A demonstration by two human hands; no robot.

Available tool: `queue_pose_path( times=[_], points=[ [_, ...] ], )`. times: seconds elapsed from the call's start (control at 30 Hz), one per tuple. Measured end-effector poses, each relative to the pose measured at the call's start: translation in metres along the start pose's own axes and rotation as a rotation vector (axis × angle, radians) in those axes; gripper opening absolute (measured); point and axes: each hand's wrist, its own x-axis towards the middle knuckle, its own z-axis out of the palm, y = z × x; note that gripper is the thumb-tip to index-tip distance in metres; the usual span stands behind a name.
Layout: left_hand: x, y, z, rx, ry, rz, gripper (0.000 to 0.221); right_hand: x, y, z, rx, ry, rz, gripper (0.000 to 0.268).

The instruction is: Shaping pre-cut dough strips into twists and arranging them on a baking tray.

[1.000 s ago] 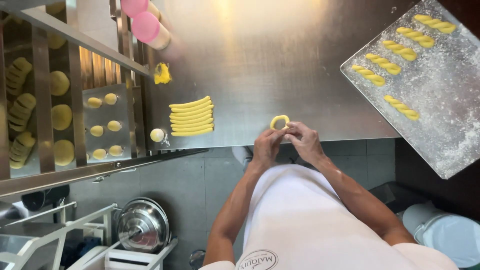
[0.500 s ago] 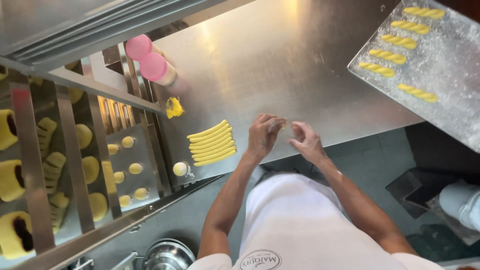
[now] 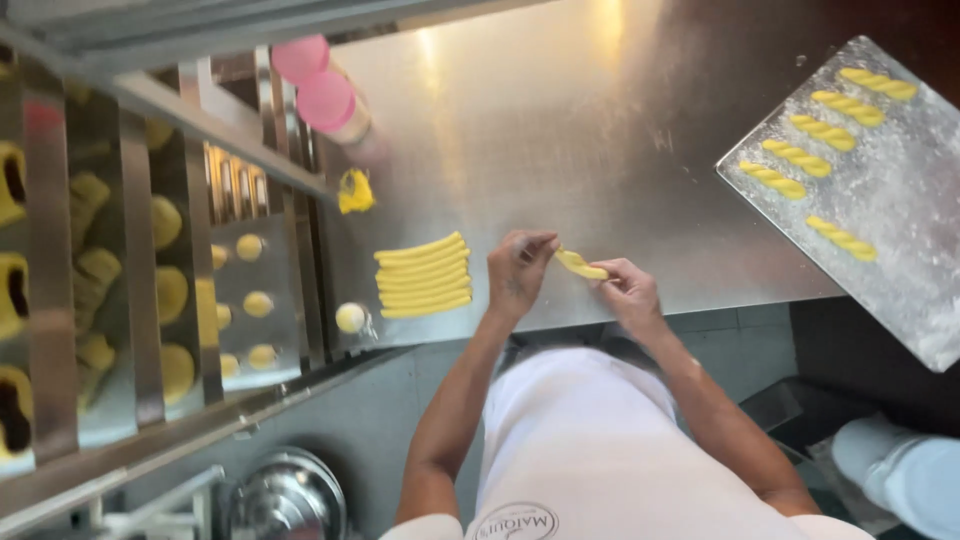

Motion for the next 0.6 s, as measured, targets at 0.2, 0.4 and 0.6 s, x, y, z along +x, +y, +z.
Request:
queue_pose_path(
  times=[0.2, 0.4, 0.6],
  points=[
    [-0.024, -0.022, 0.034, -0.175, 0.051, -0.259, 0.017, 0.015, -0.037, -0.061, 0.127, -0.200, 0.154, 0.026],
    [-0.032, -0.082, 0.082, 0.014, 0.042, -0.323, 0.015, 0.035, 0.024, -0.089, -0.699, -0.271, 0.044, 0.034],
    [-0.028, -0.076, 0.080, 0.073, -0.047, -0.299, 0.019, 0.036, 0.009, -0.057, -0.889, -0.253, -0.259, 0.041]
  ],
)
